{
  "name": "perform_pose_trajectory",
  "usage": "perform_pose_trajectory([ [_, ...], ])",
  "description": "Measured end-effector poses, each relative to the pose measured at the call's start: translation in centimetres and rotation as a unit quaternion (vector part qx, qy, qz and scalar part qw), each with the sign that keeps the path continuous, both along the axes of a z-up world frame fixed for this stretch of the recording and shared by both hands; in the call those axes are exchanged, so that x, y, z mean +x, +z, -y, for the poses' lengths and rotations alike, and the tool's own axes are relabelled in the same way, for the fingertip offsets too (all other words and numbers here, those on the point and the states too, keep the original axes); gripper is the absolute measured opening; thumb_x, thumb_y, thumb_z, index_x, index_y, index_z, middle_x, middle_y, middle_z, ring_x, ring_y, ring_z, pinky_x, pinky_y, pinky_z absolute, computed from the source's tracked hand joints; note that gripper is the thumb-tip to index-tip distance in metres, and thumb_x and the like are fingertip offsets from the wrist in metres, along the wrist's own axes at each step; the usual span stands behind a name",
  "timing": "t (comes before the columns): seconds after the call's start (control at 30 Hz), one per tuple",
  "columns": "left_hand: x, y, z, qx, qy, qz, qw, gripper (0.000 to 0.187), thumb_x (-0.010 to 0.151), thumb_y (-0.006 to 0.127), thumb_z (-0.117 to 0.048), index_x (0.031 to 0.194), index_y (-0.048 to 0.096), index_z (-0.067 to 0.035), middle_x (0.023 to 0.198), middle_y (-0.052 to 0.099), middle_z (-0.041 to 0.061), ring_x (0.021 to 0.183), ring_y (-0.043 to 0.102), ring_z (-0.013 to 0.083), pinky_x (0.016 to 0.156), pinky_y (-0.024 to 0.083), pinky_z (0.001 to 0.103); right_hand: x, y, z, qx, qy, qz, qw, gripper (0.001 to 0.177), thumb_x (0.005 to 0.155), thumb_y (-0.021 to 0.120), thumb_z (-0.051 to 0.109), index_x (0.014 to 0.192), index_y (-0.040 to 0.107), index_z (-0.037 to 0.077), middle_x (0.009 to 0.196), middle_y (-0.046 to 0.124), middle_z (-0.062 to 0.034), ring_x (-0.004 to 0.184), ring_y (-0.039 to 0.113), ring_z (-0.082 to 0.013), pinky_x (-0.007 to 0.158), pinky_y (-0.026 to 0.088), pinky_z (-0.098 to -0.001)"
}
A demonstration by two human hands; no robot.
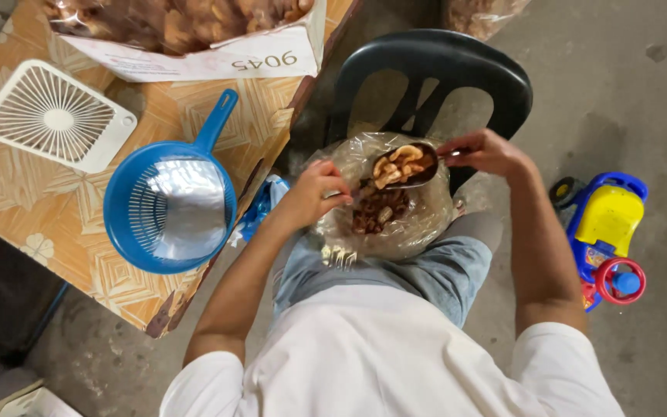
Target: Scoop fried snacks from a large bag into smaller plastic bags for individual packaging.
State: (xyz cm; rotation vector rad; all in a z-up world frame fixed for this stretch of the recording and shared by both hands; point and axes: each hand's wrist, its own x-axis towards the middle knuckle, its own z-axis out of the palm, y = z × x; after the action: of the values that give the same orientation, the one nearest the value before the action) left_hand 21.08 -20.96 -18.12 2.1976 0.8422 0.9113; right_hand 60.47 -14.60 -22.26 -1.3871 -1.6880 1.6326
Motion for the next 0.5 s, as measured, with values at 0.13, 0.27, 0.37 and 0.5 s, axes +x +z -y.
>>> perform_pose_trajectory([
  [0.13, 2.9, -5.8, -4.2, -0.090, -0.101, 0.013, 0.991, 0.015, 0.084, 0.077, -0.026, 0.081, 0.071, -0.013, 0.087, 0.064, 0.014, 0.084, 0.063, 0.0377, 0.078, 0.051, 0.044, 0.0, 6.0, -2.1, 0.082, 0.060, 0.109, 0.989, 0.030, 0.079, 0.082, 0.010, 0.108, 0.075, 0.004, 0.094, 0.074, -0.0135, 0.090, 0.067, -0.0213, 0.080, 0.053, -0.0357],
  [0.27, 5.7, -4.6, -6.5, -0.149, -0.134, 0.043, 0.979, 0.012, 0.081, 0.080, -0.026, 0.085, 0.075, -0.016, 0.091, 0.069, 0.014, 0.088, 0.068, 0.0326, 0.080, 0.051, 0.040, -0.7, 8.6, -4.0, 0.125, 0.142, 0.267, 0.945, 0.025, 0.077, 0.082, 0.025, 0.102, 0.081, 0.023, 0.096, 0.078, -0.0032, 0.095, 0.073, -0.0235, 0.083, 0.054, -0.0355],
  [0.37, 7.6, -4.6, -7.1, -0.172, -0.124, 0.053, 0.976, 0.015, 0.078, 0.083, -0.028, 0.087, 0.076, -0.018, 0.095, 0.071, 0.009, 0.091, 0.068, 0.0247, 0.082, 0.051, 0.035, -1.3, 8.1, -5.0, 0.151, 0.171, 0.331, 0.915, 0.029, 0.072, 0.083, 0.030, 0.100, 0.081, 0.029, 0.095, 0.078, 0.0020, 0.096, 0.072, -0.0208, 0.085, 0.055, -0.0341],
  [0.5, 9.2, -8.8, -7.4, -0.164, -0.143, 0.089, 0.972, 0.014, 0.081, 0.082, -0.026, 0.091, 0.076, -0.018, 0.102, 0.068, 0.009, 0.093, 0.065, 0.0202, 0.087, 0.050, 0.033, -4.6, 10.7, -4.1, 0.172, 0.215, 0.454, 0.848, 0.024, 0.076, 0.071, 0.040, 0.098, 0.077, 0.045, 0.093, 0.077, 0.0153, 0.099, 0.071, -0.0181, 0.090, 0.053, -0.0401],
])
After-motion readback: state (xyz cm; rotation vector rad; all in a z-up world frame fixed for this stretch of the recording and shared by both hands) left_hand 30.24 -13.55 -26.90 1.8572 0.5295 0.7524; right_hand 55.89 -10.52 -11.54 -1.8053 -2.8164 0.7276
